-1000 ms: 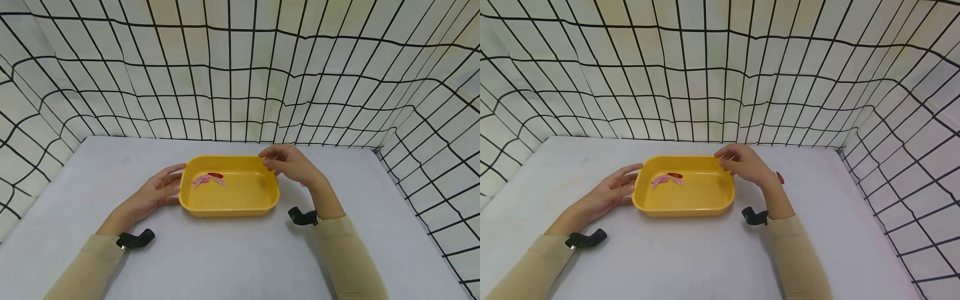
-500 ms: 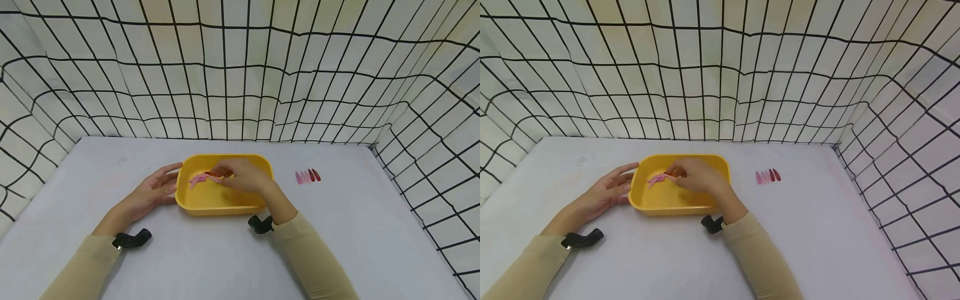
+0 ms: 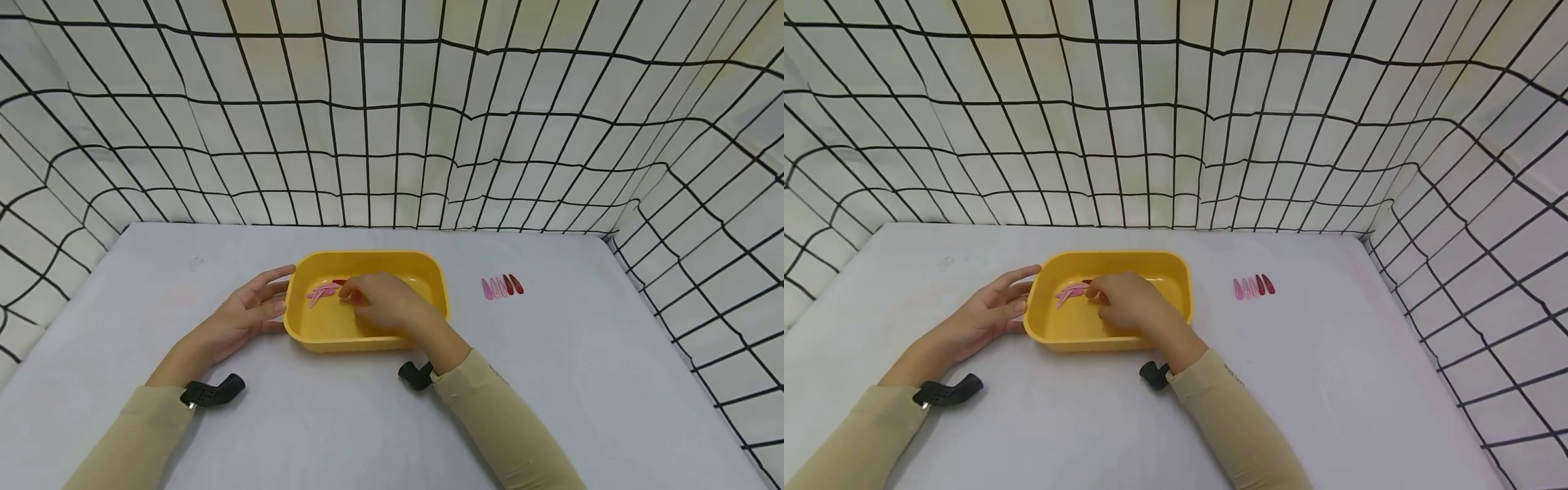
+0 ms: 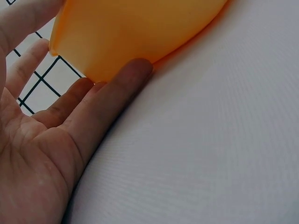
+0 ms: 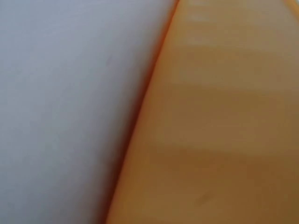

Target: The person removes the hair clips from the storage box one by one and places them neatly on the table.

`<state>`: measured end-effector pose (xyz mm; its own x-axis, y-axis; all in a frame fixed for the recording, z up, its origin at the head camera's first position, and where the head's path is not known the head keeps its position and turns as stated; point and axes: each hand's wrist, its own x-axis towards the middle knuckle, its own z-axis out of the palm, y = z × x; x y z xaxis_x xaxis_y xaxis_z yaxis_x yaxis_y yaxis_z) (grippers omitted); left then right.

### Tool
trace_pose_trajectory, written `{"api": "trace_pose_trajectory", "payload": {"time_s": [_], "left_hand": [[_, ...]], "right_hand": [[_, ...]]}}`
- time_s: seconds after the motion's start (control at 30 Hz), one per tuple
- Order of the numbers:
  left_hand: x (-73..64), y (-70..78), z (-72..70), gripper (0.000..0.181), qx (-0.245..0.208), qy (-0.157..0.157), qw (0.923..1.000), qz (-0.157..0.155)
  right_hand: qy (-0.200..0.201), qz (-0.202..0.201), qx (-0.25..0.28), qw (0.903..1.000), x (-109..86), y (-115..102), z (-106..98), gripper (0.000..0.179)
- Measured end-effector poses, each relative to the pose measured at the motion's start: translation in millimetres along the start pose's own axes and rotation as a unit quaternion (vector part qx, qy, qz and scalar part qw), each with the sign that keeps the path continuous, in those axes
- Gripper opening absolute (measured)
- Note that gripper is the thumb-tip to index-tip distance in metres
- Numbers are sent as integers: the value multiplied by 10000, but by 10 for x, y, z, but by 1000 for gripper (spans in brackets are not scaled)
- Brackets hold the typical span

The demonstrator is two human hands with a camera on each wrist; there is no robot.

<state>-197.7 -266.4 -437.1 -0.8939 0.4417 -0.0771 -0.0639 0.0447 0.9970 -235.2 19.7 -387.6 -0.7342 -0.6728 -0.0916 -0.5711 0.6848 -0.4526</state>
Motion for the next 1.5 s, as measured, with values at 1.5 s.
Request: {"api": "trace_pose_trajectory", "payload": {"time_s": [1.5], "left_hand": [[0,12,-12,59,28,12,10000,-6]], "right_hand": [[-378,-105,2144,9759,-84,136,-198,24]]}}
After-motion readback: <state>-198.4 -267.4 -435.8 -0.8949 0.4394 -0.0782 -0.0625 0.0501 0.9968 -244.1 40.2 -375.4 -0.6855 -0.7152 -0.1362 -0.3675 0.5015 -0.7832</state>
